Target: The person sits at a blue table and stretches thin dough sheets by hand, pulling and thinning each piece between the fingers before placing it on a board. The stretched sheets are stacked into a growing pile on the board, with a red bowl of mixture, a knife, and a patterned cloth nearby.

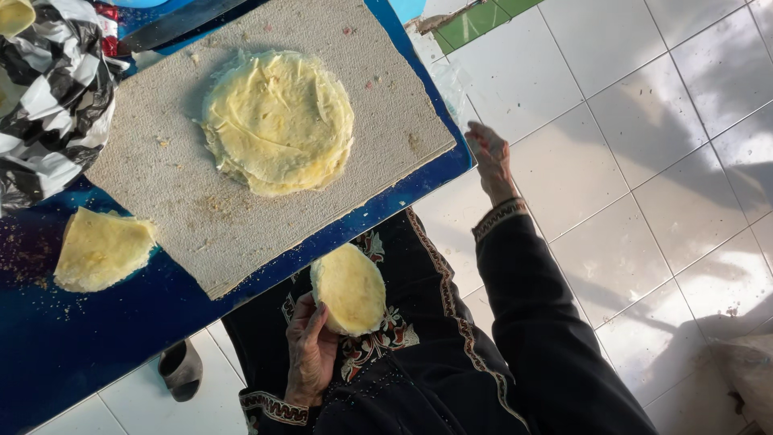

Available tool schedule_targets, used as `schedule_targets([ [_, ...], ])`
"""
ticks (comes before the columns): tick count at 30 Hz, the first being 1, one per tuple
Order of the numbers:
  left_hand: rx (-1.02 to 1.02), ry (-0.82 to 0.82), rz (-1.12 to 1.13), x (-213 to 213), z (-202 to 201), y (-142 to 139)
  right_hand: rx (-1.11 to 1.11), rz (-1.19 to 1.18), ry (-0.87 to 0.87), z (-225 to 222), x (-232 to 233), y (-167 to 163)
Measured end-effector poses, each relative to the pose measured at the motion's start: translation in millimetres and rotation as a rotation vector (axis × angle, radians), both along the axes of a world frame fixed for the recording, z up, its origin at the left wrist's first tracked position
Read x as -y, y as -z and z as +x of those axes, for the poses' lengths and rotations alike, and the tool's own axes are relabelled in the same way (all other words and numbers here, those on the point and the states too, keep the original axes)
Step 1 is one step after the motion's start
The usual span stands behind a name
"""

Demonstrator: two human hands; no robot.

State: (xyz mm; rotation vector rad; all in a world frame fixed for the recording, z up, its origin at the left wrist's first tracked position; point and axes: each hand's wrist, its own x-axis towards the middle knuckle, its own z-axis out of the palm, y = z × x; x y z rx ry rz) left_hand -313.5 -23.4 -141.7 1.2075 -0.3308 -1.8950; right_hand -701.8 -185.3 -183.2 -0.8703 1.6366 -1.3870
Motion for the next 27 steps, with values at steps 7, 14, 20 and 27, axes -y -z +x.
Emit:
schedule_targets([
  [7,-0.101,-0.042,-0.052,2.0,-7.0,6.3,0.509,0.211,-0.496,84.0,-120.8,-51.7],
  [14,-0.082,0.008,-0.046,3.7,-22.7,-5.4,-0.302,-0.180,-0.754,166.9,-139.9,-82.7],
  [20,-0.009,0.008,-0.124,8.0,-25.1,-10.0,-0.039,-0.088,-0.806,164.3,-141.1,-69.6],
  [27,0.403,0.236,-0.406,10.4,-28.7,-10.8,-0.075,0.077,-0.824,167.7,-145.2,-58.8],
])
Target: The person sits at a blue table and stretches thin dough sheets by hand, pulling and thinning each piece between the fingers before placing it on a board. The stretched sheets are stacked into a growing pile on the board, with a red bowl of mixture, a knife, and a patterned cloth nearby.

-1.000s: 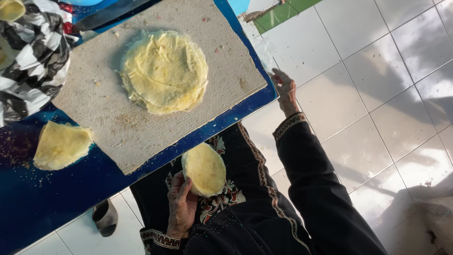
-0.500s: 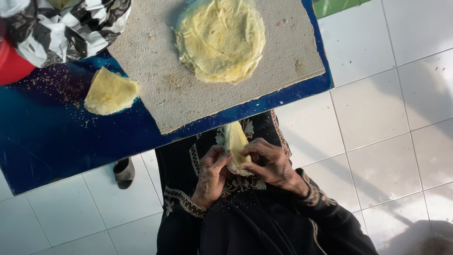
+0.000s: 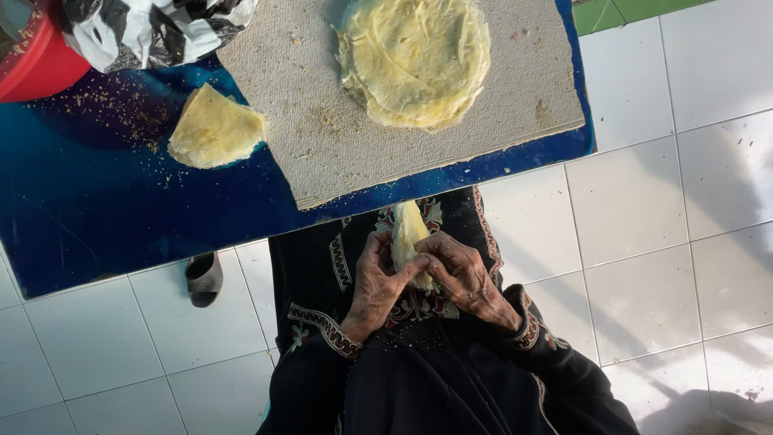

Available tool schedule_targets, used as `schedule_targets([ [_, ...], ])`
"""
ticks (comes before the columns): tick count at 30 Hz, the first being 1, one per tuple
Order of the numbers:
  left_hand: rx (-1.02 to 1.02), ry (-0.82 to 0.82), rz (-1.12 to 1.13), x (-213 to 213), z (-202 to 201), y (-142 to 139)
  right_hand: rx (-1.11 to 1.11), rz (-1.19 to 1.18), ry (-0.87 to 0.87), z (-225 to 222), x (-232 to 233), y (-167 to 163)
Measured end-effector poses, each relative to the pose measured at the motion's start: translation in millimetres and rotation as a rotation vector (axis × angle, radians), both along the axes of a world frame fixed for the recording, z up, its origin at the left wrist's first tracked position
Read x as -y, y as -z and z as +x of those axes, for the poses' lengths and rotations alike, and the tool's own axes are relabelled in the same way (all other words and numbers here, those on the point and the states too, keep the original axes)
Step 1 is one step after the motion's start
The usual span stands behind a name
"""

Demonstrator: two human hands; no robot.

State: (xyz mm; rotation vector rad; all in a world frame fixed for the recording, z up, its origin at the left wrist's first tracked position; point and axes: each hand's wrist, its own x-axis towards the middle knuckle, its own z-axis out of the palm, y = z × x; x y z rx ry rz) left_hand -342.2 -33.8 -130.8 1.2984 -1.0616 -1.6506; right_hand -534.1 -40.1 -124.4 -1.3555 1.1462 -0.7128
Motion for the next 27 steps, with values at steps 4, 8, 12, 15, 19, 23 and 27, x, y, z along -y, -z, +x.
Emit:
schedule_targets([
  [4,-0.079,-0.072,0.055,-1.0,-3.0,10.1,0.058,0.109,0.067,0.3,0.5,-0.3],
  [8,0.038,-0.107,-0.044,-5.2,-6.8,16.1,0.045,0.035,0.061,2.0,0.1,-1.5],
  [12,0.094,-0.050,-0.179,-8.8,-8.4,7.2,0.041,0.036,0.111,4.0,-1.7,-0.7],
  [15,0.011,-0.037,-0.084,-7.8,-8.5,-3.5,0.080,0.073,0.146,3.1,-3.2,-0.1],
  [19,0.181,0.019,-0.139,-1.0,-6.4,-10.3,-0.087,-0.156,0.105,5.3,-4.3,-1.8],
  [23,0.189,-0.023,-0.135,-0.4,-7.2,-6.3,0.075,-0.146,0.103,6.1,-4.8,-8.3],
  [27,0.070,-0.041,-0.194,-7.1,-9.7,2.8,-0.017,-0.238,0.111,4.1,-6.4,-9.9],
])
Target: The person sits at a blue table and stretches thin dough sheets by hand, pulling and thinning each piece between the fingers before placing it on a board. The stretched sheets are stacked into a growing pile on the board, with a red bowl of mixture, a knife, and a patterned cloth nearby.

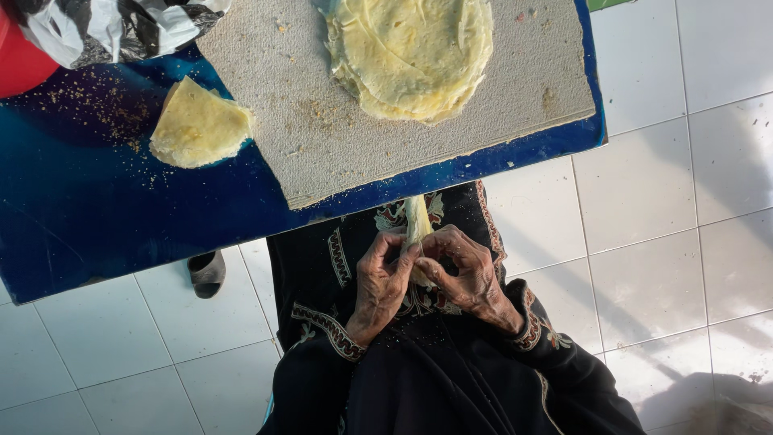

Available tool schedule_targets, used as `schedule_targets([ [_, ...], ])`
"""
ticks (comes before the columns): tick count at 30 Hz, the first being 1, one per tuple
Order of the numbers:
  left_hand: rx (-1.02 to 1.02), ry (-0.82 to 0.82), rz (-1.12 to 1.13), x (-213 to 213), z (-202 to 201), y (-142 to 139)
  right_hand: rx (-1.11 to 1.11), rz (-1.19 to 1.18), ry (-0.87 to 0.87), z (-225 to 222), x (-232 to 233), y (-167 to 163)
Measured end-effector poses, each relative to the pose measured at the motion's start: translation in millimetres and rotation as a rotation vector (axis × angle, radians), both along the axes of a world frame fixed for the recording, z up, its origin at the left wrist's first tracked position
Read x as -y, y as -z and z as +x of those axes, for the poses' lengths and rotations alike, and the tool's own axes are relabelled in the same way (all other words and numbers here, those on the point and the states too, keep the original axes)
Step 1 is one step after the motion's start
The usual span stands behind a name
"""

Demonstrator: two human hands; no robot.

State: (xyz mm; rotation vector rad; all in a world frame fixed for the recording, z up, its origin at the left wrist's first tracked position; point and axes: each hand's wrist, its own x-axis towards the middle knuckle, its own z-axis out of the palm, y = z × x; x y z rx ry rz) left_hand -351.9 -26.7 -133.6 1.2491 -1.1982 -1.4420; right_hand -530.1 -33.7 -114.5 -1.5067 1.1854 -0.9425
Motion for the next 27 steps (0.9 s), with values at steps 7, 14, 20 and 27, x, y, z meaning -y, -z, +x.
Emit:
schedule_targets([
  [7,0.028,-0.005,0.167,-3.3,3.0,5.1,0.130,0.465,0.055,-5.5,-7.1,14.2],
  [14,0.132,0.028,-0.013,-0.4,-2.5,-10.9,0.130,0.237,0.017,-7.4,-9.4,11.9],
  [20,0.119,0.087,-0.013,-2.9,1.7,-18.6,0.246,0.361,0.083,-3.7,-7.7,8.5],
  [27,0.311,0.061,-0.088,4.3,2.4,-5.1,-0.026,0.231,0.004,0.5,-14.0,13.0],
])
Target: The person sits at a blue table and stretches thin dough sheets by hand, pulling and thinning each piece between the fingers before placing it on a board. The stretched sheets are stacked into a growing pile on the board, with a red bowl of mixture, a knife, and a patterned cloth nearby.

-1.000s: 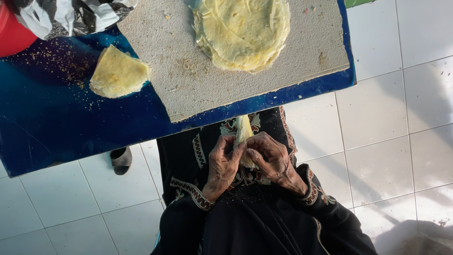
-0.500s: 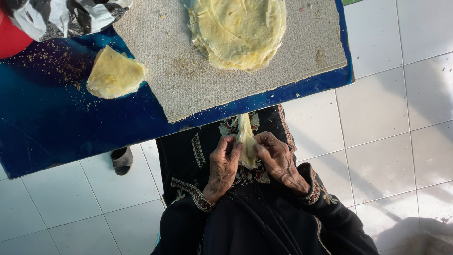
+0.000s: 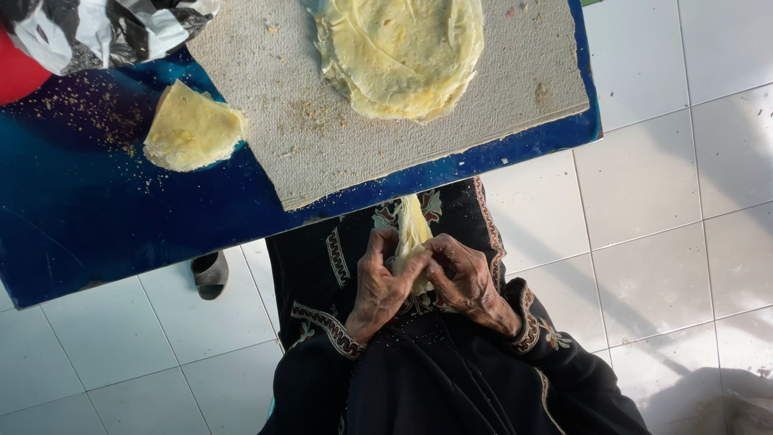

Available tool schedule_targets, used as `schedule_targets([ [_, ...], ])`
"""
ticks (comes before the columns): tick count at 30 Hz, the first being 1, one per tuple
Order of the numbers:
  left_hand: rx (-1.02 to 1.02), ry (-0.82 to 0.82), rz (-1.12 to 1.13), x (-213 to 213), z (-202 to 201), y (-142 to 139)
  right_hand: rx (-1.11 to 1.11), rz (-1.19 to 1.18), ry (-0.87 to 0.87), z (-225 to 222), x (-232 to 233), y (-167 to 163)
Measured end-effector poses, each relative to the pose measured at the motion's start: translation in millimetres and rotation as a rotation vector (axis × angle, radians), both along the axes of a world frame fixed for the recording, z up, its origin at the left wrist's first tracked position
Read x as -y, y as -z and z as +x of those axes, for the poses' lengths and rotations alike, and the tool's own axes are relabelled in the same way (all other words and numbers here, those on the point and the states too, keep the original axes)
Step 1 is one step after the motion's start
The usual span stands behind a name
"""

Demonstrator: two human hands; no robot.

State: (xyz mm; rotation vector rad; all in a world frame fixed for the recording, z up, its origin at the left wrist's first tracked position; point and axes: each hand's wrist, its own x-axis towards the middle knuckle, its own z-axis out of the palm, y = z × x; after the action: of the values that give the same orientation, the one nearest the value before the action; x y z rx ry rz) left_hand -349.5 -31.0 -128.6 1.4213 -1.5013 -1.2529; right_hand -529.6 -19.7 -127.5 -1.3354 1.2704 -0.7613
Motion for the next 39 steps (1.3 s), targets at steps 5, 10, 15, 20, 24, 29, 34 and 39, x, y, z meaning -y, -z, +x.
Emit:
schedule_targets([
  [5,-0.133,-0.107,0.150,-4.1,0.1,0.5,0.269,0.201,0.066,-3.8,0.2,5.5],
  [10,-0.016,-0.055,0.036,-5.0,-0.7,-11.5,0.297,0.077,0.053,-2.1,2.7,5.5],
  [15,0.006,0.021,-0.064,-2.0,1.1,-25.6,0.171,0.119,0.092,-0.6,8.2,-0.2],
  [20,-0.018,0.061,-0.072,-3.4,2.4,-30.2,0.251,0.100,0.133,-0.2,8.0,-5.7],
  [24,-0.038,0.090,-0.025,-4.9,4.1,-28.3,0.274,-0.003,0.141,-4.2,9.1,-4.7],
  [29,-0.051,0.064,-0.043,-1.1,0.7,-23.3,0.175,-0.071,0.081,-5.5,10.0,-0.3],
  [34,-0.021,-0.016,-0.021,3.3,-2.8,-24.1,0.165,0.015,0.105,-4.5,9.3,-2.1],
  [39,0.022,0.054,-0.181,2.3,-0.3,-28.3,0.244,-0.077,0.180,-4.8,4.3,-5.6],
])
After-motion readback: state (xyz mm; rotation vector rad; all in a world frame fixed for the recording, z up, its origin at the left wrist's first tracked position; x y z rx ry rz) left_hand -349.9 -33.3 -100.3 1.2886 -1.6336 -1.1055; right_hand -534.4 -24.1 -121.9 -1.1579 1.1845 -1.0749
